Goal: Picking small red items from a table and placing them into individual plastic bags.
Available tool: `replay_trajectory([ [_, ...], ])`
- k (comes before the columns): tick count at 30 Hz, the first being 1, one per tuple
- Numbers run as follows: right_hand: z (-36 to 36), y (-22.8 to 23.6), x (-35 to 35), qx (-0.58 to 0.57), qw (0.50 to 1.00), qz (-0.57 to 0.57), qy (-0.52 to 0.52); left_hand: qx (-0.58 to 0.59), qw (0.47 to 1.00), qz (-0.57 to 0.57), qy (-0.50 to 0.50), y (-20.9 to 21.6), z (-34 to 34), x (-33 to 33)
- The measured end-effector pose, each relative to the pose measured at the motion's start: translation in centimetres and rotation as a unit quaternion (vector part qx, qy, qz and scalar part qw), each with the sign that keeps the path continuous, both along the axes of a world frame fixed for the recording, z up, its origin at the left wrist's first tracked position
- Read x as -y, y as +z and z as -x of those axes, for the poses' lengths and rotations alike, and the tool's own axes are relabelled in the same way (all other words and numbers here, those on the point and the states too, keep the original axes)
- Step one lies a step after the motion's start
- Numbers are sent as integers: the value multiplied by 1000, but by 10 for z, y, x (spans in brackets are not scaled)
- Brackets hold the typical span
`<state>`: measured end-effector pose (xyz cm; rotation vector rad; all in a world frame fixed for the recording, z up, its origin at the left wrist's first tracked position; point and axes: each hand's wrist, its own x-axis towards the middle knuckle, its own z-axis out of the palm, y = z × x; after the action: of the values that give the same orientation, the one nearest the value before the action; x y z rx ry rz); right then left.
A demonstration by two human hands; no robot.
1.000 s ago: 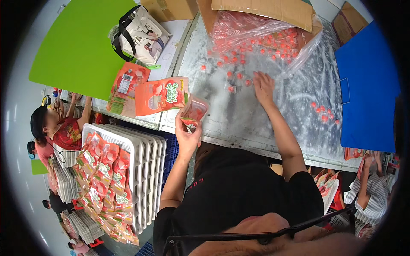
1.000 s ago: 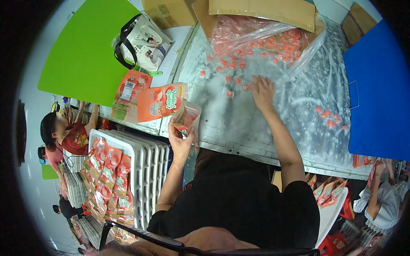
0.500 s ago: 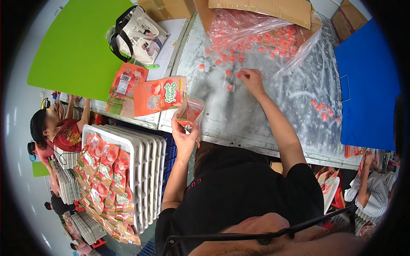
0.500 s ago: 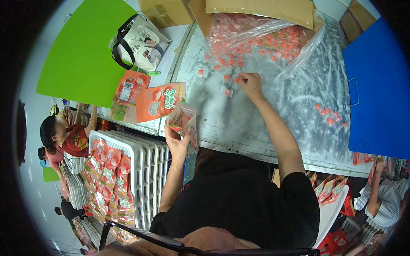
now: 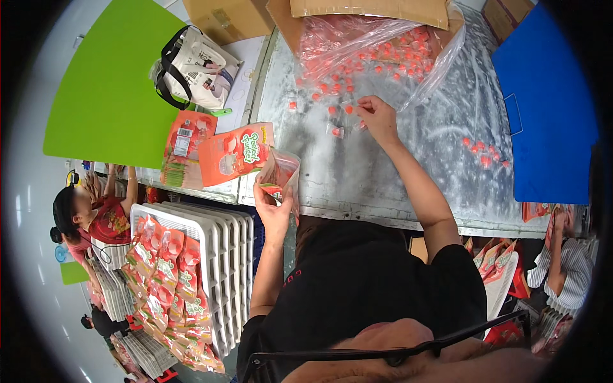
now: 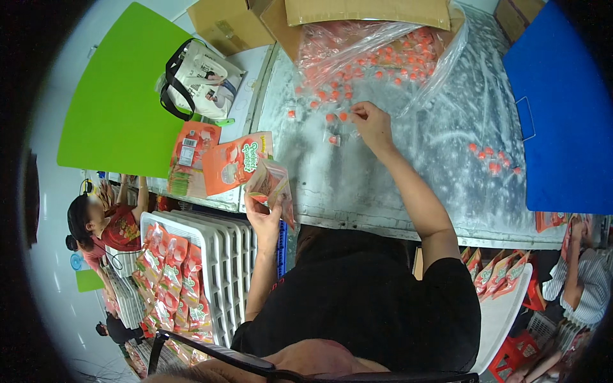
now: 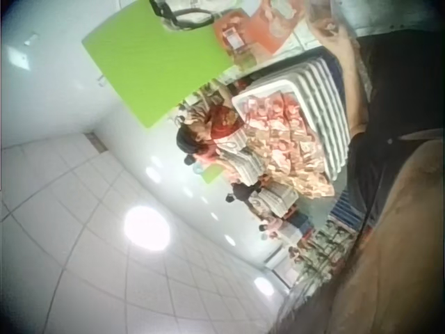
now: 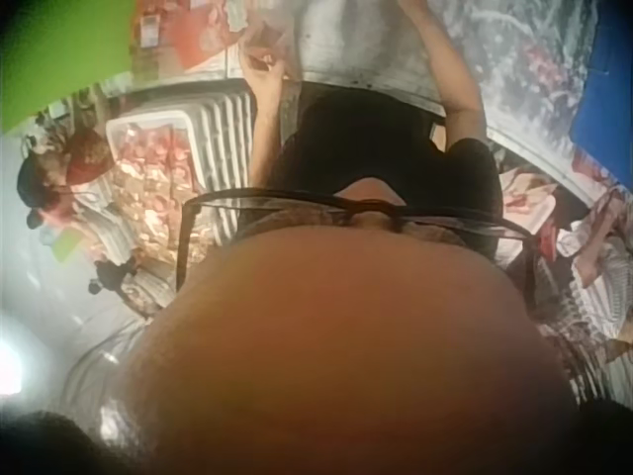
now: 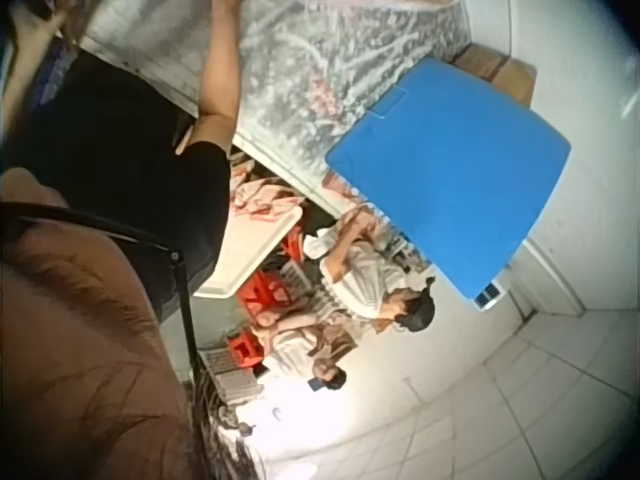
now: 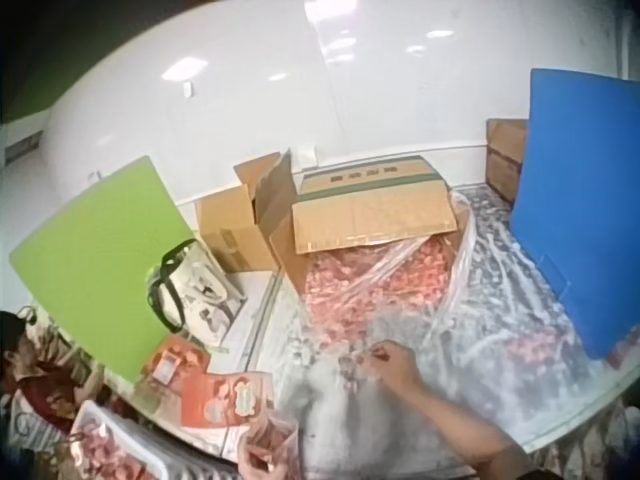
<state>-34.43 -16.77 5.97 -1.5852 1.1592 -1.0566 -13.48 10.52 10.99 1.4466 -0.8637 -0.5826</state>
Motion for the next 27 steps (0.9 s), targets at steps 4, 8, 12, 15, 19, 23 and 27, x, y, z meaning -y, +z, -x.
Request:
replay_trajectory([
  [4,5,-9,15,-67,995,-60,41,17,1000,14,7,-1,-2,-1],
  [8,-2,-50,65,-149,955,257,18,15,1000,-3,-6,1,-1,1],
  [12,-18,-64,101,-210,949,212,100,8,1000,-4,-9,2,-1,0],
  [15,-21,-71,107,-259,933,232,96,4,1000,-4,-10,0,-3,0],
  [19,-19,-69,102,-306,918,219,127,3,1000,-18,-5,-5,-5,-2],
  [23,-2,-77,103,-285,930,178,150,-6,1000,-3,-7,-4,-2,0],
  [27,24,-90,96,-137,960,111,218,4,1000,-5,-13,-1,0,3],
])
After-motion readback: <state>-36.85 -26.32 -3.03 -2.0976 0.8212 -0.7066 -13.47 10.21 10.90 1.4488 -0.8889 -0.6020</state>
